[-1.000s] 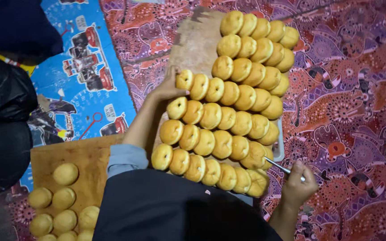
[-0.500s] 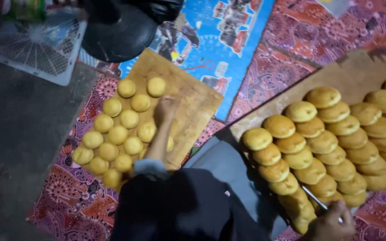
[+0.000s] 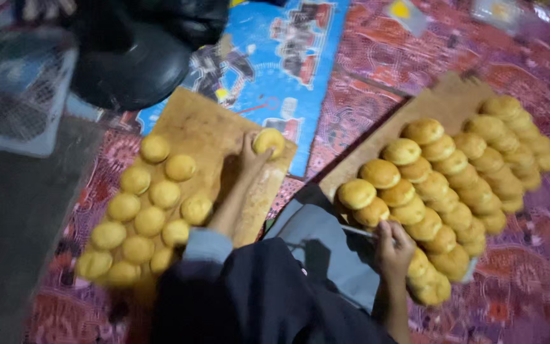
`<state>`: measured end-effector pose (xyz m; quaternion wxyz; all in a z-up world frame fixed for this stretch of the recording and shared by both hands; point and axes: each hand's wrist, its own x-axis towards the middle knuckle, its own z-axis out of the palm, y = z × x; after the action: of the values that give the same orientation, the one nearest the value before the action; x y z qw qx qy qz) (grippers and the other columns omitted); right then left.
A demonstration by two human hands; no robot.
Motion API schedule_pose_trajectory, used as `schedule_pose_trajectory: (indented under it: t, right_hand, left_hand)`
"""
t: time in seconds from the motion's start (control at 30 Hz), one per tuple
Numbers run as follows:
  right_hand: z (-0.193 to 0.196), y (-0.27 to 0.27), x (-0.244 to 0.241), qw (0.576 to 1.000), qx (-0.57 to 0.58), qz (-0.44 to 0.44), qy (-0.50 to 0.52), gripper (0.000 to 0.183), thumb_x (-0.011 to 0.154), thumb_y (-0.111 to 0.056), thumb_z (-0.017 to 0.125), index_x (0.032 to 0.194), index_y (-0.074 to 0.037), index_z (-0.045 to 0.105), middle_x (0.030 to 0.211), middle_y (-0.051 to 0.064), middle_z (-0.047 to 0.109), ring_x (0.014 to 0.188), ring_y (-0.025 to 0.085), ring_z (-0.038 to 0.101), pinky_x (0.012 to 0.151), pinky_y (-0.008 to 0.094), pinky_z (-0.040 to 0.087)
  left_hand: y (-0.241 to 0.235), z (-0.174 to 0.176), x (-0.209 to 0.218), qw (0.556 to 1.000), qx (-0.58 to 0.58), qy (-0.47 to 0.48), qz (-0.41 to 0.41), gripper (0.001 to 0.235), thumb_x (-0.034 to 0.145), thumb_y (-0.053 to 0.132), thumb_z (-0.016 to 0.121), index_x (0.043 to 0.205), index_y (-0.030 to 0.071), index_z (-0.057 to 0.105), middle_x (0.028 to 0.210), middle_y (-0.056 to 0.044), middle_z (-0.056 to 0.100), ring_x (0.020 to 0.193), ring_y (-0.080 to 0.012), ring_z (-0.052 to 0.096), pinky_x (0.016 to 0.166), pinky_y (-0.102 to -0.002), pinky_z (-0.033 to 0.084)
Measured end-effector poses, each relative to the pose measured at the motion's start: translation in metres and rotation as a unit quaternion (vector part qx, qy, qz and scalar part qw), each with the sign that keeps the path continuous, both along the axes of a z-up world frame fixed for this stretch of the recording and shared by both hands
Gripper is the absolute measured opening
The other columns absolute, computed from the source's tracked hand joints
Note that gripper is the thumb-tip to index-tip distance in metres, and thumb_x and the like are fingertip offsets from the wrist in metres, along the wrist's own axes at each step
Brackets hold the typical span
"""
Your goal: The person sits on the floor and uses a small knife to slice round buns in half. They pick each bun from a wooden board, cut it, and place the halves onto a nearby tray. The process is repeated continuously for many buns.
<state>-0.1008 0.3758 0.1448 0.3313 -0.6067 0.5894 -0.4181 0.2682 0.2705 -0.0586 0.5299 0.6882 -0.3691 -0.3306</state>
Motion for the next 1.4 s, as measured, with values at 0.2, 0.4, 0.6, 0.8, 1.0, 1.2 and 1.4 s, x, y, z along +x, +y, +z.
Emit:
schedule_pose_trajectory:
  t: [0.2, 0.4, 0.6, 0.8, 1.0, 1.2, 1.4]
  right_hand:
    - [0.035, 0.016, 0.001, 0.997, -0.054, 0.030, 0.047, 0.010, 0.094, -0.008, 0.071, 0.094, 0.001, 0.066, 0.090, 0.007, 0.070, 0.082, 0.013, 0.065, 0.073, 0.027, 0.052]
    - [0.055, 0.062, -0.020, 0.995, -0.094, -0.028, 0.006, 0.010, 0.096, -0.010, 0.072, 0.097, -0.001, 0.067, 0.087, 0.006, 0.071, 0.073, 0.011, 0.065, 0.066, 0.026, 0.052]
    - [0.047, 0.113, -0.043, 0.975, -0.178, -0.079, 0.106, 0.010, 0.093, -0.010, 0.073, 0.089, -0.004, 0.066, 0.074, 0.007, 0.069, 0.060, 0.019, 0.065, 0.057, 0.032, 0.051]
    - [0.030, 0.106, -0.044, 0.966, -0.199, -0.029, 0.162, 0.013, 0.096, -0.010, 0.069, 0.084, -0.006, 0.065, 0.064, 0.011, 0.063, 0.057, 0.027, 0.065, 0.055, 0.041, 0.049]
    - [0.039, 0.099, -0.045, 0.890, -0.353, -0.060, 0.283, 0.008, 0.100, -0.009, 0.063, 0.103, -0.004, 0.069, 0.089, 0.014, 0.072, 0.076, 0.028, 0.070, 0.066, 0.040, 0.053]
    - [0.013, 0.094, -0.034, 0.916, -0.323, -0.112, 0.207, 0.021, 0.095, -0.006, 0.073, 0.077, -0.003, 0.063, 0.065, 0.011, 0.059, 0.056, 0.028, 0.063, 0.054, 0.042, 0.049]
    - [-0.028, 0.080, -0.034, 0.973, -0.195, -0.084, 0.089, 0.026, 0.098, -0.018, 0.071, 0.076, -0.005, 0.068, 0.065, 0.012, 0.062, 0.055, 0.028, 0.064, 0.055, 0.040, 0.051]
  left_hand:
    - [0.084, 0.111, -0.122, 0.812, -0.104, 0.544, -0.186, 0.073, 0.087, 0.025, 0.081, 0.150, 0.015, 0.045, 0.135, -0.010, 0.056, 0.123, -0.0227, 0.058, 0.102, -0.042, 0.054]
    - [0.130, 0.188, -0.176, 0.794, -0.100, 0.530, -0.281, 0.073, 0.085, 0.029, 0.084, 0.145, 0.016, 0.044, 0.126, -0.007, 0.056, 0.116, -0.0207, 0.059, 0.096, -0.038, 0.055]
    - [0.148, 0.202, -0.213, 0.776, -0.087, 0.531, -0.329, 0.068, 0.087, 0.033, 0.083, 0.138, 0.003, 0.051, 0.122, -0.014, 0.066, 0.111, -0.0249, 0.068, 0.098, -0.040, 0.057]
    - [0.149, 0.193, -0.241, 0.796, -0.024, 0.424, -0.432, 0.050, 0.092, 0.018, 0.078, 0.132, -0.005, 0.059, 0.119, -0.019, 0.071, 0.106, -0.0262, 0.070, 0.095, -0.040, 0.058]
    - [0.143, 0.186, -0.235, 0.791, 0.046, 0.467, -0.392, 0.051, 0.090, 0.016, 0.069, 0.136, 0.000, 0.054, 0.120, -0.018, 0.069, 0.102, -0.0257, 0.071, 0.086, -0.039, 0.062]
    - [0.153, 0.170, -0.236, 0.826, 0.105, 0.453, -0.320, 0.045, 0.099, 0.024, 0.060, 0.137, 0.001, 0.056, 0.122, -0.015, 0.068, 0.105, -0.0240, 0.071, 0.087, -0.040, 0.060]
    - [0.146, 0.138, -0.236, 0.855, 0.128, 0.386, -0.322, 0.044, 0.101, 0.022, 0.062, 0.137, -0.003, 0.058, 0.121, -0.016, 0.068, 0.105, -0.0268, 0.069, 0.087, -0.042, 0.058]
